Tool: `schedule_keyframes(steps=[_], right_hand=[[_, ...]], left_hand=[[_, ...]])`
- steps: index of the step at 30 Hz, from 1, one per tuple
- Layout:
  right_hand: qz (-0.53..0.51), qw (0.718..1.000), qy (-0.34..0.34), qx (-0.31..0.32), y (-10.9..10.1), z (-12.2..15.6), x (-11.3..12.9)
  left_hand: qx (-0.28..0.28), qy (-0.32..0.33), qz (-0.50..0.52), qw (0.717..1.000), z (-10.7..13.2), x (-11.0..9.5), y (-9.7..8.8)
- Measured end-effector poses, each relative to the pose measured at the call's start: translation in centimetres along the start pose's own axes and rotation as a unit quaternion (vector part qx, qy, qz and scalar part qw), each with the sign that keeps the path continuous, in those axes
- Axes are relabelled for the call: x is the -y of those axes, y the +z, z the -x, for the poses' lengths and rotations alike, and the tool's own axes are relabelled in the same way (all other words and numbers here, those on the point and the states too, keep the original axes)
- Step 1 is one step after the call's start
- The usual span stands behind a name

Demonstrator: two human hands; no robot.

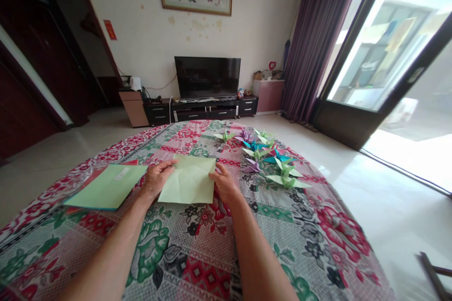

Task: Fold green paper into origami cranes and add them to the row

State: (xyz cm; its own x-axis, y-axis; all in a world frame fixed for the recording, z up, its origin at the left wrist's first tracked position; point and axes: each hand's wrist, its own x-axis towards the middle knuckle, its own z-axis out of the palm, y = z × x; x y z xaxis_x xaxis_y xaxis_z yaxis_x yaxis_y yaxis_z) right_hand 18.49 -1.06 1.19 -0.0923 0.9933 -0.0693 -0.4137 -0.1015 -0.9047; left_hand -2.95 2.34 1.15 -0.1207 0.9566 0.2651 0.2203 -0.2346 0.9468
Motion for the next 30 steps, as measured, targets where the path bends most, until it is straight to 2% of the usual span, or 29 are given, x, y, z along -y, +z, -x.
schedule_keyframes(steps=[7, 11, 16, 20, 23, 27, 30], right_hand=[[-0.019, 1.000, -0.003, -0.002, 0.0, -0.2, 0.1], [-0.011, 1.000, -0.005, -0.024, 0.0, -0.5, -0.2], [-0.026, 0.995, -0.043, -0.089, 0.2, -1.3, -1.0], [-0.027, 0.986, -0.086, -0.143, 0.2, -1.9, -1.7], [-0.046, 0.976, -0.109, -0.184, 0.1, -2.3, -1.9], [-0.085, 0.964, -0.105, -0.229, -0.2, -2.6, -1.8], [-0.077, 0.967, -0.097, -0.221, -0.4, -2.6, -1.7]], left_hand=[[0.016, 0.003, 0.000, 1.000, 0.1, 0.2, 0.0], [0.015, 0.007, -0.011, 1.000, 0.0, 0.2, 0.1], [-0.020, 0.157, -0.085, 0.984, -0.6, 0.3, -0.2], [-0.058, 0.243, -0.168, 0.954, -0.1, -0.7, -0.2], [-0.044, 0.306, -0.217, 0.926, 0.8, -1.8, 0.7], [0.005, 0.350, -0.241, 0.905, 1.8, -2.1, 2.3], [-0.032, 0.316, -0.216, 0.923, 1.8, -1.6, 2.6]])
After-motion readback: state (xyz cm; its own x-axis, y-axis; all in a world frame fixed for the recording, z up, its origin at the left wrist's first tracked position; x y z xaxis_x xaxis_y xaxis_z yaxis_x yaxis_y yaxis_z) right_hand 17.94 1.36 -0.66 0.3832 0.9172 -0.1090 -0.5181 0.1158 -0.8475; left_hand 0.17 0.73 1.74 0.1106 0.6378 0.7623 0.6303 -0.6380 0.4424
